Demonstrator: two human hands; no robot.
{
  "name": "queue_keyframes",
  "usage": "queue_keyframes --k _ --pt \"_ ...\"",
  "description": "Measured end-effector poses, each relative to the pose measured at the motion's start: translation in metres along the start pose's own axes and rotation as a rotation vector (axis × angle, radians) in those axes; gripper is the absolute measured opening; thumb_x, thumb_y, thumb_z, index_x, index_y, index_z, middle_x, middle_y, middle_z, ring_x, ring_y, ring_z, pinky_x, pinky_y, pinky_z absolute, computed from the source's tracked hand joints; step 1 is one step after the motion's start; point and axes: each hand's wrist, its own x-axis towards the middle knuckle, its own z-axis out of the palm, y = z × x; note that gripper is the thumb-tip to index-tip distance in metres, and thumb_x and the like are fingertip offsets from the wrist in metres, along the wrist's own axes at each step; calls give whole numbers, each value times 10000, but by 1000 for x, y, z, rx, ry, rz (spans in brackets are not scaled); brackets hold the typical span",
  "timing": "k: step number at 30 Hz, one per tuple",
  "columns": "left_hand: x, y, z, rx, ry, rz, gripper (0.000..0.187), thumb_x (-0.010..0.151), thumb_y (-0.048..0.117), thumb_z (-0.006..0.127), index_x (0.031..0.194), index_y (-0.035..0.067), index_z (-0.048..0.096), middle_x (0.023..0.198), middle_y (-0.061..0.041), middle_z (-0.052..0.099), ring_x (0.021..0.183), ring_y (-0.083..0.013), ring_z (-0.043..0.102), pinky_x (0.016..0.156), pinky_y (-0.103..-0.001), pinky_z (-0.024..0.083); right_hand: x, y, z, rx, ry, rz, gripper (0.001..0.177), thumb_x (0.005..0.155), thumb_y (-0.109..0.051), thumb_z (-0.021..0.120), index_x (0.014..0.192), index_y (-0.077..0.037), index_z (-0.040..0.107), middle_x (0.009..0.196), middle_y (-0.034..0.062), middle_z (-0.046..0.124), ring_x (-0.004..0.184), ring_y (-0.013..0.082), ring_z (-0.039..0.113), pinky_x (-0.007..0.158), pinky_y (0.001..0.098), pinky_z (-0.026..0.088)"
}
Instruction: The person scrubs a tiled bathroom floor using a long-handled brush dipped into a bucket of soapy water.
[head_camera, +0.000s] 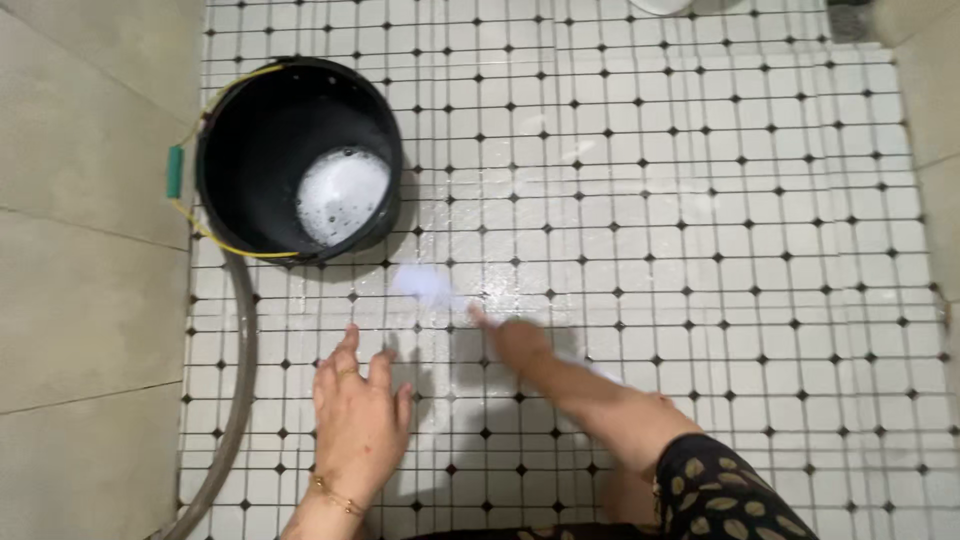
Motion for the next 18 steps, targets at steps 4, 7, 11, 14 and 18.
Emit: queue_keyframes --k 4,7,11,14,18 --pt "-5 -10 -1 -5 3 -1 510 815 228 718 1289 61 632 1516 -312 369 1328 -460 380 1123 -552 288 -8 -31 14 48 -134 -186 533 1113 -336 420 1623 -372 266 1015 133 727 848 303 702 717 466 556" --pt "-10 -24 -1 8 8 -29 518 820 230 719 1298 52 624 1499 -322 366 1329 -474 380 1111 -549 307 29 -17 35 88 -267 -225 410 1125 -481 399 1470 -287 508 1041 86 738 887 242 721 779 434 597" --pt "-19 -40 -6 -8 44 -49 478 817 227 713 1253 54 621 1495 -309 372 1325 -482 396 1110 -549 334 64 73 17 506 -212 114 670 1055 -688 386 1481 -202 562 1544 124 509 1449 335 446 1206 485 333" --pt "-21 -46 -9 -9 60 -59 500 793 230 722 1249 54 618 1471 -305 382 1314 -485 400 1102 -560 330 75 117 -40 277 109 427 714 1116 -580 269 1255 -75 755 1171 174 759 1130 353 710 968 474 546" --pt "-22 -47 -13 -9 70 -43 494 802 226 723 1254 60 614 1458 -320 385 1307 -500 398 1087 -567 334 65 79 -36 129 173 417 523 1099 -465 294 1386 -123 566 1195 173 750 1124 340 718 952 465 566"
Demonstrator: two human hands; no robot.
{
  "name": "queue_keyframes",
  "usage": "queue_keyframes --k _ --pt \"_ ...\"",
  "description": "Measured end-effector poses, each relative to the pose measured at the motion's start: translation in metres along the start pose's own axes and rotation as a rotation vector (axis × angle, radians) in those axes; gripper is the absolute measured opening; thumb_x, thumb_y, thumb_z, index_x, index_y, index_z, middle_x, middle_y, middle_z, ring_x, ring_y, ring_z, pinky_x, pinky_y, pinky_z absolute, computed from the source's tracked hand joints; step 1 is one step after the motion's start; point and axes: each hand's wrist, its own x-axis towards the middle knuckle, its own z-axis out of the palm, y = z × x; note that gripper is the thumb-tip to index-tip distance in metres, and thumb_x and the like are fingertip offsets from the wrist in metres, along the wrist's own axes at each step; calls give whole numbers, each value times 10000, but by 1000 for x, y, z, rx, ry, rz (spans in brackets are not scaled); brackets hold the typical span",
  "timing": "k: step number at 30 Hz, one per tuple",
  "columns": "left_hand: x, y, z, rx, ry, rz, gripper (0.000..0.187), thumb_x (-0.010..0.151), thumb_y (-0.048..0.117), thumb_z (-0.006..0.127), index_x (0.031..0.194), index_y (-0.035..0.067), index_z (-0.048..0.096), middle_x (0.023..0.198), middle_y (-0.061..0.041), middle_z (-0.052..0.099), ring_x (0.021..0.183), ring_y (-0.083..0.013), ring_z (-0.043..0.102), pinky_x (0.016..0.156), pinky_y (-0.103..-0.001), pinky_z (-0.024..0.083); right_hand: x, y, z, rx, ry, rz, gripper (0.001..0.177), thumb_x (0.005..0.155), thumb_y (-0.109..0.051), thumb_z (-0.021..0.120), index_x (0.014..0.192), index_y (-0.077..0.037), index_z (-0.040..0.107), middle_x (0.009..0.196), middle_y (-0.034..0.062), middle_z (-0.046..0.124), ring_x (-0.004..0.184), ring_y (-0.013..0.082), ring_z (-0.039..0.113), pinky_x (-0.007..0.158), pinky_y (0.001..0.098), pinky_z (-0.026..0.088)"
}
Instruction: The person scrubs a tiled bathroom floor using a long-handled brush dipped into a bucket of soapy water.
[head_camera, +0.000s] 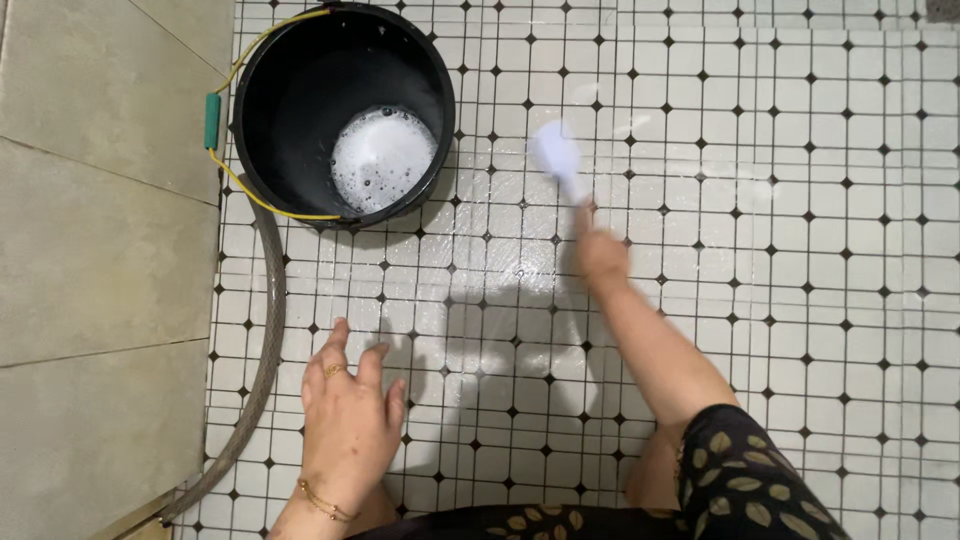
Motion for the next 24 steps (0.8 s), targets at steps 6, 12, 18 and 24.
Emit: queue_keyframes --k 6,12,18,24 --pt "0 4 -5 -62 0 10 490 813 230 715 1262 67 611 1479 -311 382 1302 -492 413 1083 -565 353 -33 -53 23 -62 -170 -259 521 1074 -293 330 1584 -196 282 1231 173 737 1116 321 731 928 453 595" --pt "1 8 -5 -43 -40 10 516 824 232 716 1302 68 615 1508 -328 358 1287 -503 400 1083 -578 327 1 -74 -41 -45 16 -91 717 1022 -141 378 1686 -235 125 1256 191 697 1125 337 699 937 452 562" --pt "2 8 -8 -73 -42 7 513 826 231 704 1297 53 610 1506 -338 353 1301 -498 399 1091 -570 324 -3 -40 -63 55 -25 50 618 1084 -208 349 1667 -309 171 1201 168 736 1103 334 715 918 469 571" --pt "5 14 -2 -82 -51 6 450 856 231 699 1258 46 615 1492 -344 344 1330 -503 386 1096 -562 336 -2 -16 -32 -26 67 -102 572 1068 -247 327 1623 -353 238 1185 185 709 1058 371 695 883 489 552"
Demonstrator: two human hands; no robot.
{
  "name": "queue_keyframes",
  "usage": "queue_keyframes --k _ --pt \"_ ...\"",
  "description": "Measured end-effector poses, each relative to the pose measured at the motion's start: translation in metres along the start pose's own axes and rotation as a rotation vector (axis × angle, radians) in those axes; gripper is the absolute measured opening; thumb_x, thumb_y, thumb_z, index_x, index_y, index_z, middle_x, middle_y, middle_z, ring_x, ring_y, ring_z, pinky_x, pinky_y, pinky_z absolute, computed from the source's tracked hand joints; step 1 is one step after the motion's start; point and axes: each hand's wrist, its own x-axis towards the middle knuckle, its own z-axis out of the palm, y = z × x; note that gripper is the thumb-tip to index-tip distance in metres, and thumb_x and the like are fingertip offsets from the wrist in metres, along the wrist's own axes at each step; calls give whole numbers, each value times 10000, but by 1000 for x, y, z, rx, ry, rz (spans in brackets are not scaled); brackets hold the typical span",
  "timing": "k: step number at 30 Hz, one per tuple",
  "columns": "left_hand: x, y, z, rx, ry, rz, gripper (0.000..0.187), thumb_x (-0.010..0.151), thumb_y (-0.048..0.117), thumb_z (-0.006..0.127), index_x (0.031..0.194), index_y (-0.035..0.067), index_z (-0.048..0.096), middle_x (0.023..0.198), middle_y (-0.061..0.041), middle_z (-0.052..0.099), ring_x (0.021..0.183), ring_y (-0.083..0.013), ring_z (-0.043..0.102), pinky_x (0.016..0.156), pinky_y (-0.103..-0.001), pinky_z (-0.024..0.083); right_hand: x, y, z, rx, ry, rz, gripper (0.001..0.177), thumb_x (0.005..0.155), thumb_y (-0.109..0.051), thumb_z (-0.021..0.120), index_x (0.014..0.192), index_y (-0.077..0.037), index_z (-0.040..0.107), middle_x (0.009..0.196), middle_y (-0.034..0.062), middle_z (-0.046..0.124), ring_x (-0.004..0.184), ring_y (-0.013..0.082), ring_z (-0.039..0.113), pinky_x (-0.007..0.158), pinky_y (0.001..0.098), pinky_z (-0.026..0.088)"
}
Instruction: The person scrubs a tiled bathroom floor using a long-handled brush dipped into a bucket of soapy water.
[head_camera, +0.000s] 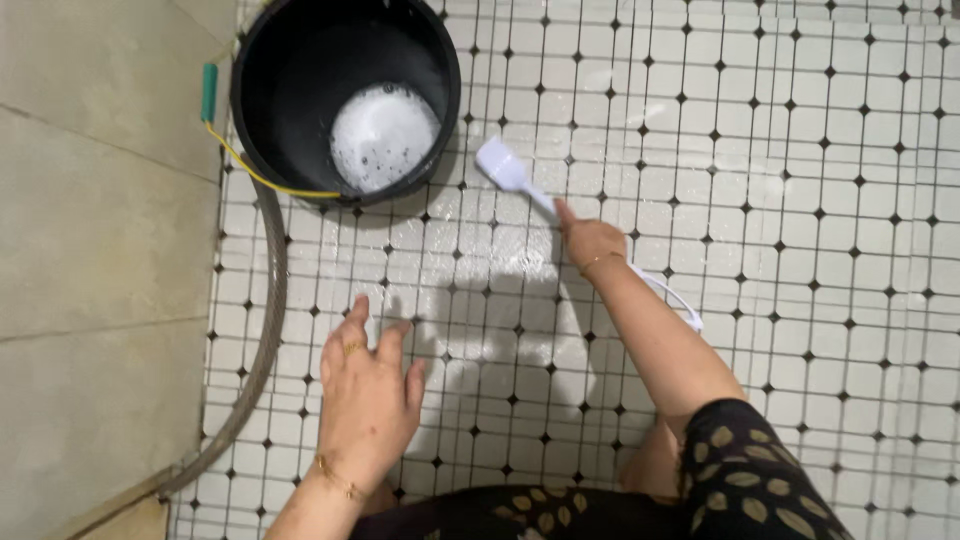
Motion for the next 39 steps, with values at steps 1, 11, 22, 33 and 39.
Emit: queue_keyframes --k 1,11,22,33,39 --pt "2 2 2 -11 -4 -6 447 862 226 698 1265 50 618 1495 -343 344 1333 -504 386 1101 -563 336 -1 9 9 2 4 7 546 1074 -270 325 1609 -364 264 1187 182 709 1056 377 692 883 493 551" --pt "9 26 16 -44 -42 35 475 849 196 708 1283 30 607 1514 -335 330 1335 -520 367 1112 -567 316 -2 87 23 65 150 126 481 1031 -118 426 1509 -134 367 1179 268 637 948 439 697 782 535 567" --pt "16 56 28 -78 -9 104 463 844 183 713 1274 38 619 1525 -336 333 1354 -496 377 1111 -563 332 -124 121 141 -42 -136 -166 656 958 -58 491 1593 -204 412 1089 191 711 937 346 728 794 479 582" --pt "11 89 35 -44 -39 192 460 841 178 704 1257 3 612 1508 -358 343 1345 -500 380 1117 -546 338 -165 174 188 161 -171 41 332 1001 -323 539 1193 -97 688 1104 207 692 1035 410 667 914 515 519" --pt "0 98 36 -28 -76 157 456 846 193 707 1273 56 622 1510 -319 358 1336 -505 376 1100 -542 337 -106 329 131 -22 114 415 433 937 -87 583 1352 -135 468 1054 173 742 932 338 747 726 454 613"
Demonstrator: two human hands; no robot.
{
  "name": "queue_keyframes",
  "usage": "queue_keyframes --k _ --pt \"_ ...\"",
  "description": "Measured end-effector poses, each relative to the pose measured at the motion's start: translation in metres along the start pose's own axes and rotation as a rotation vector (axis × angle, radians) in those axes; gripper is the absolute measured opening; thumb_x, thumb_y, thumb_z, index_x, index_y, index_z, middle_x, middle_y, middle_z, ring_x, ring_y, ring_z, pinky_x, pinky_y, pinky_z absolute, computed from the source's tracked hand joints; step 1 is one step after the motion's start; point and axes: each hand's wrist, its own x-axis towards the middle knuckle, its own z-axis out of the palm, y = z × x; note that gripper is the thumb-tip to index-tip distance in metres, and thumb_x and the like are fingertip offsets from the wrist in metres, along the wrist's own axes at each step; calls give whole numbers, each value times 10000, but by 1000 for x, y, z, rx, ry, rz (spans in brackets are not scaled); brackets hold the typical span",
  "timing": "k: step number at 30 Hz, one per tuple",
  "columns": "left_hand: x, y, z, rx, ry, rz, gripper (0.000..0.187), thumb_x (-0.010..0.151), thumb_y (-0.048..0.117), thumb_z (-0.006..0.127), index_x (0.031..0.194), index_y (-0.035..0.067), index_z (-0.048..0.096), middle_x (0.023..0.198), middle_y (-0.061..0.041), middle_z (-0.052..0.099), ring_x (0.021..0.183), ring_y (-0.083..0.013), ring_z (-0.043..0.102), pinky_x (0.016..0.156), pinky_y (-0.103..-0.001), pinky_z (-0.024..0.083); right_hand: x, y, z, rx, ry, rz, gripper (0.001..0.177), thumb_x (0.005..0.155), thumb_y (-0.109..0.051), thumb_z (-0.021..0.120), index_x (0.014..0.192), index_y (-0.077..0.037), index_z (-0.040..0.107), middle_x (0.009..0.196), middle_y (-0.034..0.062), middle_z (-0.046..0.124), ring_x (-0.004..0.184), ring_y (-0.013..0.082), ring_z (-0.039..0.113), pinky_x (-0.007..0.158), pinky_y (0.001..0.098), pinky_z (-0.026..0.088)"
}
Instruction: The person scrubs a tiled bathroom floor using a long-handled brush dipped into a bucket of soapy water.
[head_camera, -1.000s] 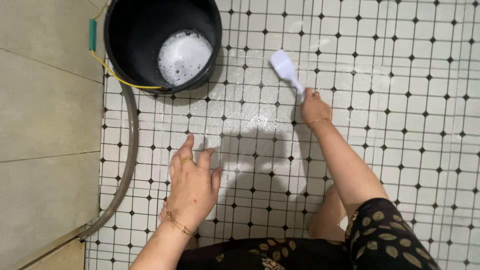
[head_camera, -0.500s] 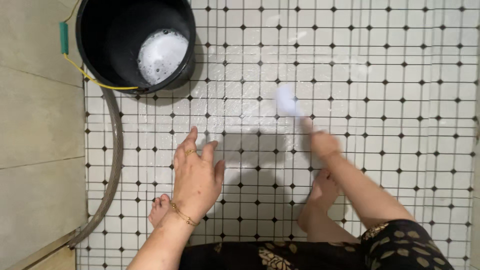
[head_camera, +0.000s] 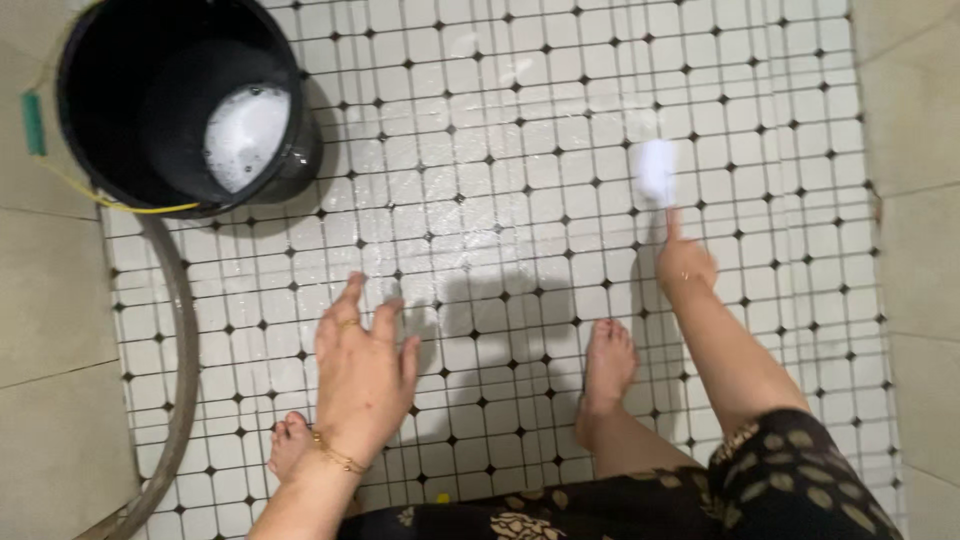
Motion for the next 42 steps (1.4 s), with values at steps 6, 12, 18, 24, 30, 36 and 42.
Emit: queue_keyframes --k 6,12,18,24,30,36,42 --pt "3 -1 4 79 5 -2 480 828 222 720 1272 71 620 1508 -305 351 1301 -483 399 1105 -549 332 -85 -112 25 -11 -201 -358 201 966 -148 583 1162 -142 627 1080 162 747 1010 323 735 816 434 597" --pt "3 6 5 68 54 40 476 840 222 718 1274 49 620 1496 -310 363 1330 -491 391 1112 -554 333 -59 -123 -31 53 -199 -353 533 1001 -155 484 1504 -213 321 1160 207 697 1062 370 698 874 476 569" --pt "4 11 -2 -62 80 90 427 865 198 707 1260 52 633 1497 -309 399 1346 -487 400 1105 -548 351 -15 -77 -102 103 -74 91 736 1003 -155 462 1656 -187 124 1161 246 687 1064 395 685 874 488 567" --pt "-14 48 -42 -932 -50 127 291 1004 209 613 1259 69 590 1452 -142 609 1388 -286 578 1180 -462 453 -72 -159 -63 -61 -220 -557 751 984 -65 386 1654 -356 208 1098 196 723 994 377 710 875 484 570" --pt "-34 52 -69 -1641 -340 -271 323 978 205 623 1269 68 592 1428 -130 615 1360 -274 580 1157 -446 453 -28 -144 -82 45 -133 -359 653 1049 -257 381 1651 -377 157 994 214 737 880 414 716 792 542 561" --pt "-49 41 -59 -1894 -373 -542 355 952 201 633 1279 67 594 1404 -118 621 1332 -263 583 1135 -430 453 -28 -152 -84 44 -47 -342 597 1085 -314 415 1642 -399 218 1004 256 717 901 462 689 808 567 537" --pt "-57 29 -63 -1991 -370 -666 389 926 198 643 1289 66 595 1380 -106 627 1304 -251 585 1112 -414 453 -38 -179 -98 -25 -33 -340 668 1047 -246 447 1659 -343 197 977 243 724 868 425 705 735 563 552"
